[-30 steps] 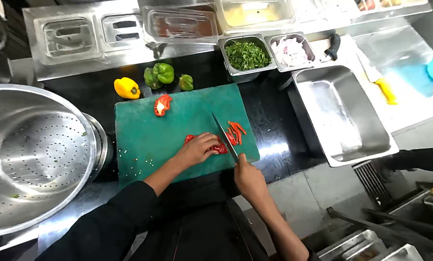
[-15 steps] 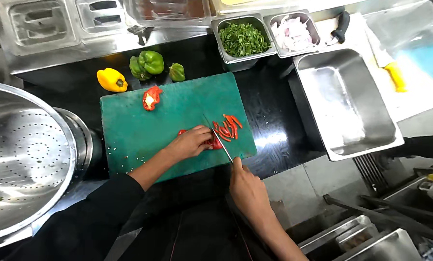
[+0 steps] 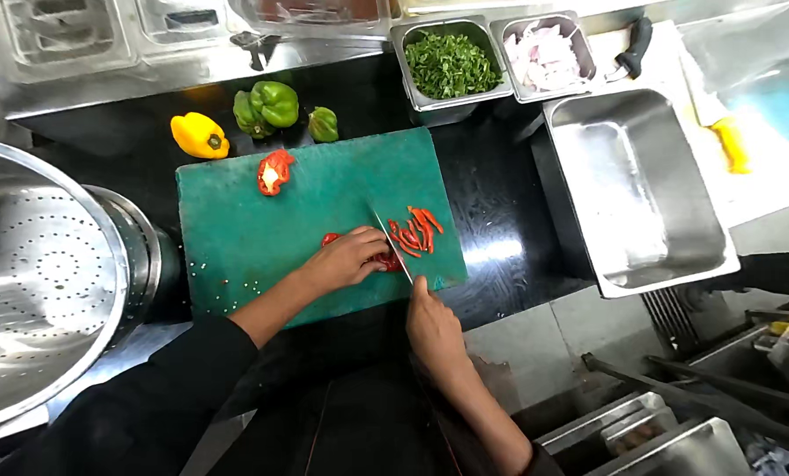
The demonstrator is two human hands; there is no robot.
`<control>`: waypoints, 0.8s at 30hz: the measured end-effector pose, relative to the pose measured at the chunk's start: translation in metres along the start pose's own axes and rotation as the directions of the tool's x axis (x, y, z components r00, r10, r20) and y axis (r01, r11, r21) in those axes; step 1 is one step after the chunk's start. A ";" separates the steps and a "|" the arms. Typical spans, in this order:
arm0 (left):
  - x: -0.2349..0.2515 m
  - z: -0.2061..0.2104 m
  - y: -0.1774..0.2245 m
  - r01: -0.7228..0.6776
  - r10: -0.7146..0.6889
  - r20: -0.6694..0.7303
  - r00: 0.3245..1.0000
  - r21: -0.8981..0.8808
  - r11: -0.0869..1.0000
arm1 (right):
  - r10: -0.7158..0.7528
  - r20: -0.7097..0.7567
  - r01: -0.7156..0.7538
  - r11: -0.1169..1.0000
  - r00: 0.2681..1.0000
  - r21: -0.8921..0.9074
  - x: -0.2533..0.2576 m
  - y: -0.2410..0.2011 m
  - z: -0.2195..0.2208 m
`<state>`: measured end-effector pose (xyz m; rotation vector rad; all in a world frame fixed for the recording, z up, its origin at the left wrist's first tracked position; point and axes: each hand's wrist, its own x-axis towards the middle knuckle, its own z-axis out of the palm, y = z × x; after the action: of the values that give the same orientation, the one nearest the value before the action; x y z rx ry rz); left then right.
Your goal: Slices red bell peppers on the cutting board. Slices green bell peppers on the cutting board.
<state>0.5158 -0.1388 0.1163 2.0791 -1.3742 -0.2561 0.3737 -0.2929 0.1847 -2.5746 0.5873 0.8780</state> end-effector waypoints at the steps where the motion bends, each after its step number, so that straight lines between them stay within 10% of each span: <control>1: -0.001 0.001 0.000 0.000 0.000 -0.002 1.000 -0.003 1.000 | -0.010 -0.015 0.010 1.000 1.000 0.014 0.005 0.000 0.001; 24: -0.017 0.013 -0.010 -0.096 0.093 -0.163 0.982 -0.009 0.995 | -0.017 0.013 0.017 1.000 1.000 0.024 0.000 -0.018 -0.003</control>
<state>0.5099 -0.1264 0.0966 1.9681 -1.3630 -0.0564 0.3843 -0.2789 0.1903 -2.5470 0.5684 0.8760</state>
